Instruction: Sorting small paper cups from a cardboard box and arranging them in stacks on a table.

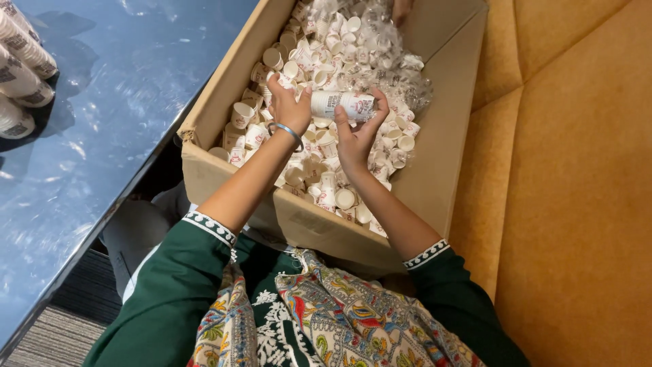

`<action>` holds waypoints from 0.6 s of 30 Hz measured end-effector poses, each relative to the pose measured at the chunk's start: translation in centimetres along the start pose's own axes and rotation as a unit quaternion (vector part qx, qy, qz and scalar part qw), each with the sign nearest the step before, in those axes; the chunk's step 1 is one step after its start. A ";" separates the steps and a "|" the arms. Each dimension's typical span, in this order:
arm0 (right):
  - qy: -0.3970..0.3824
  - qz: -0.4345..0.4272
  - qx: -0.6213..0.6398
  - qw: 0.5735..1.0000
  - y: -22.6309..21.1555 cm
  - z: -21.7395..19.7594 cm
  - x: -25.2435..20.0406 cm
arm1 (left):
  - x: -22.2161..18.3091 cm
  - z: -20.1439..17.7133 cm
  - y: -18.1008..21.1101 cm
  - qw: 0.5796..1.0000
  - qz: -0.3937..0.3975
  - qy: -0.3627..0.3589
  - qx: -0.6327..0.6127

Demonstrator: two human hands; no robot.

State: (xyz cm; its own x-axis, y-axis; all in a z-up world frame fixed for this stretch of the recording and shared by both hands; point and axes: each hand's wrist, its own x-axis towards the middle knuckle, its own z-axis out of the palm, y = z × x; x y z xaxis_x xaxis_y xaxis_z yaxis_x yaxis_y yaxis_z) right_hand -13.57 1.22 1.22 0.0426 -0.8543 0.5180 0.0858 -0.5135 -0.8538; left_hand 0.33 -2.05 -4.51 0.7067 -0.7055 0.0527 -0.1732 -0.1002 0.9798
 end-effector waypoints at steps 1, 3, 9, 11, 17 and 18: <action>0.000 0.000 0.000 1.000 -0.2 -0.1 0.1 | -0.1 0.0 0.0 1.000 0.000 0.000 0.000; -0.024 -0.020 -0.054 0.998 -0.5 -0.1 0.2 | -0.4 -0.2 0.0 0.976 0.185 0.103 0.048; -0.057 -0.003 -0.024 0.998 0.8 -1.1 0.8 | -3.0 -3.5 5.4 0.932 0.169 -0.305 0.095; -0.075 0.037 0.010 0.996 1.2 -1.8 1.1 | -3.7 -5.1 7.0 0.925 0.185 -0.321 0.081; -0.187 0.060 0.104 0.975 -0.2 -1.6 1.1 | -1.6 -6.6 4.3 0.915 0.218 -0.340 -0.011; -0.195 0.074 0.137 0.968 -1.2 -1.2 1.2 | -1.4 -7.1 4.3 0.924 0.204 -0.325 -0.013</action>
State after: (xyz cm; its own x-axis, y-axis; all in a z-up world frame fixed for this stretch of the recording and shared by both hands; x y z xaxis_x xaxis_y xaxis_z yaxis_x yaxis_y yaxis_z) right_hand -14.79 0.77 2.81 0.4421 -0.7943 0.4167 0.3088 -0.3015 -0.9021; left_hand 3.47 3.49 0.96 0.0245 -0.9539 0.2992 -0.3121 0.2770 0.9088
